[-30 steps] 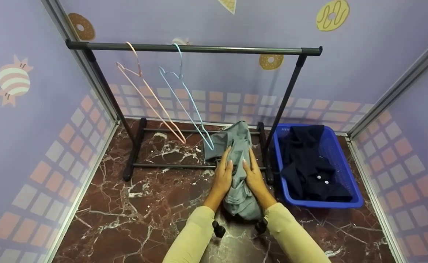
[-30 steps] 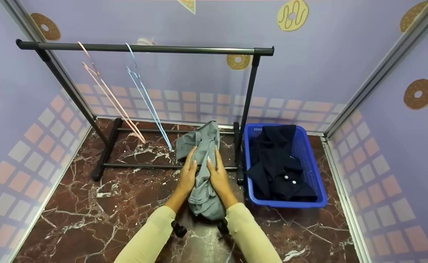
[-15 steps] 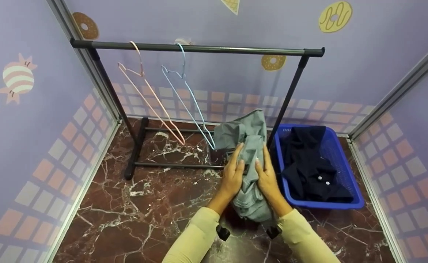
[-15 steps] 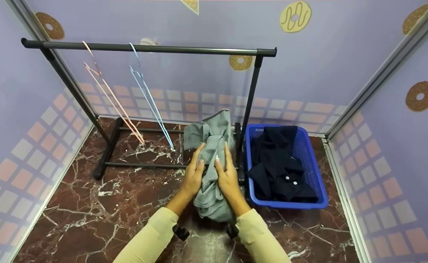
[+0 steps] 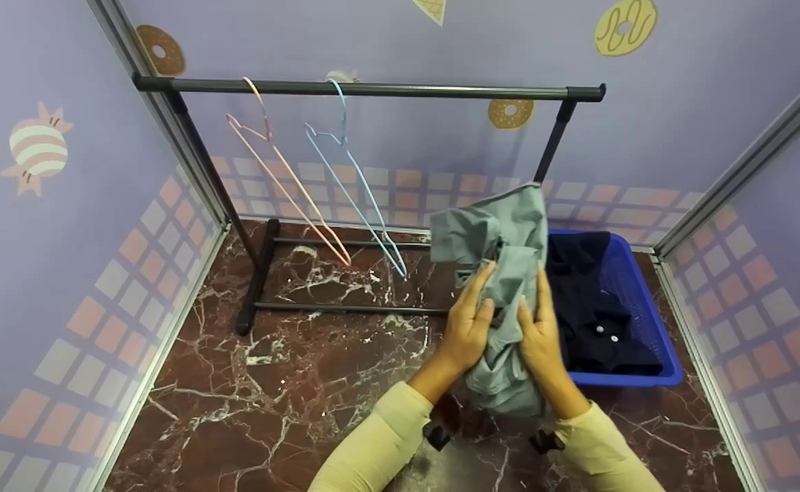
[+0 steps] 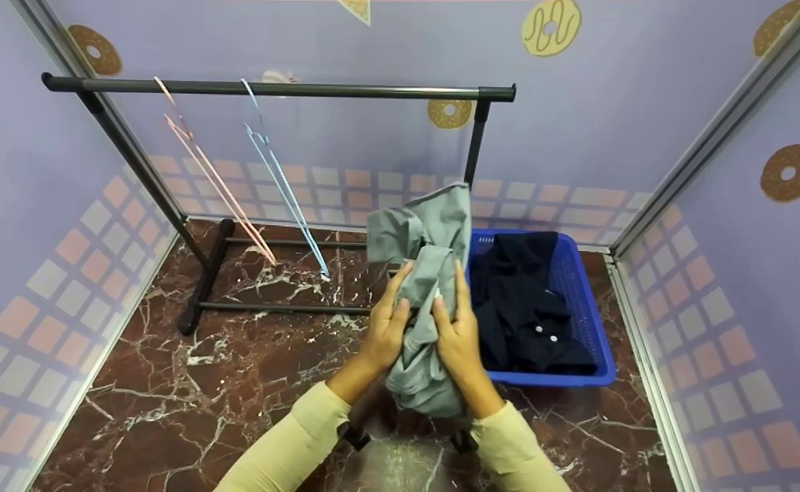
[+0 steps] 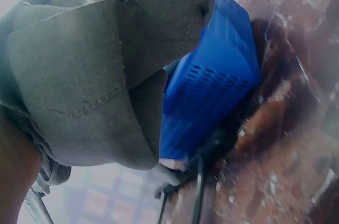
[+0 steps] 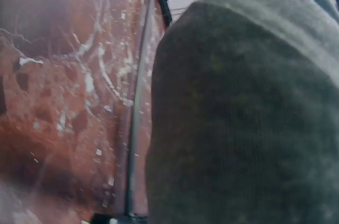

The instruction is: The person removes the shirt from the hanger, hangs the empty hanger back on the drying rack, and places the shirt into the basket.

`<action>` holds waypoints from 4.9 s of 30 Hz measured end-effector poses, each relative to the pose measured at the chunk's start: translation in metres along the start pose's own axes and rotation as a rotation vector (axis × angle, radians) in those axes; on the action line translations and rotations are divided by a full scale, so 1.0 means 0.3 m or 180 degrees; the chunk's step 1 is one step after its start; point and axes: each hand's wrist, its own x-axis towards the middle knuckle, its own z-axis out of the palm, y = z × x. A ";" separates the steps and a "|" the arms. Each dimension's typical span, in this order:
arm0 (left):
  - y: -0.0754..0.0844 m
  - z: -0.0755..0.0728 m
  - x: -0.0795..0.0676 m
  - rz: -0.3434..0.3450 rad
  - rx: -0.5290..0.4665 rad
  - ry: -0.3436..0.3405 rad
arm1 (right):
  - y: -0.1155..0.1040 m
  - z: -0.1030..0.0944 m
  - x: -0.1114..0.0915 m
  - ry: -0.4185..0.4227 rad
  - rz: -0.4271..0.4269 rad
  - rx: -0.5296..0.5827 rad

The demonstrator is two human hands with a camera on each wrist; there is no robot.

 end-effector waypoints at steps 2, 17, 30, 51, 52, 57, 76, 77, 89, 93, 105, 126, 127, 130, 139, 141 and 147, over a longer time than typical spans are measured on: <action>0.022 0.016 0.020 0.0043 -0.0055 -0.0022 | -0.027 -0.024 0.009 0.0042 -0.0023 -0.0075; 0.150 0.243 0.168 0.0375 -0.0441 0.0187 | -0.211 -0.262 0.128 0.0199 -0.0214 -0.0258; 0.086 0.384 0.209 -0.0356 -0.0564 -0.0273 | -0.136 -0.436 0.191 0.0325 -0.0209 -0.1390; -0.136 0.416 0.132 -0.2025 -0.0221 -0.0556 | 0.192 -0.496 0.202 -0.0545 0.0532 -0.2497; -0.137 0.412 0.130 -0.2044 -0.0143 -0.0538 | 0.194 -0.500 0.201 -0.0589 0.0579 -0.2524; -0.130 0.378 0.122 -0.1904 -0.0115 -0.0417 | 0.179 -0.524 0.184 -0.0534 0.0601 -0.2552; -0.161 0.183 0.101 -0.1481 -0.0327 -0.0270 | 0.180 -0.495 0.028 -0.0922 -0.0825 -0.3223; -0.164 0.177 0.099 -0.1469 -0.0335 -0.0265 | 0.189 -0.493 0.031 -0.0981 -0.0824 -0.3294; -0.196 0.130 0.067 -0.1478 -0.0363 -0.0190 | 0.315 -0.516 0.067 -0.1402 -0.0802 -0.3515; -0.200 0.127 0.060 -0.1505 -0.0436 -0.0195 | 0.345 -0.513 0.072 -0.1403 -0.1043 -0.3641; -0.208 0.119 0.051 -0.1369 -0.0433 -0.0131 | 0.402 -0.502 0.098 -0.1312 -0.1626 -0.3835; -0.219 -0.004 0.036 -0.1334 -0.0206 -0.0087 | 0.207 -0.551 0.008 -0.1244 0.0241 -0.3629; -0.221 -0.009 0.036 -0.1336 -0.0218 -0.0075 | 0.188 -0.555 0.002 -0.1306 0.0434 -0.3654; -0.225 -0.023 0.034 -0.1371 -0.0219 -0.0067 | 0.138 -0.565 -0.011 -0.1512 0.0873 -0.3659; -0.225 -0.032 0.024 -0.1368 -0.0218 -0.0108 | 0.084 -0.565 -0.011 -0.1950 0.1315 -0.3207; -0.227 -0.032 0.020 -0.1359 -0.0219 -0.0101 | 0.085 -0.564 -0.003 -0.1943 0.1132 -0.3088; -0.236 -0.034 0.004 -0.1381 -0.0182 -0.0051 | 0.107 -0.566 0.012 -0.1884 0.0412 -0.2933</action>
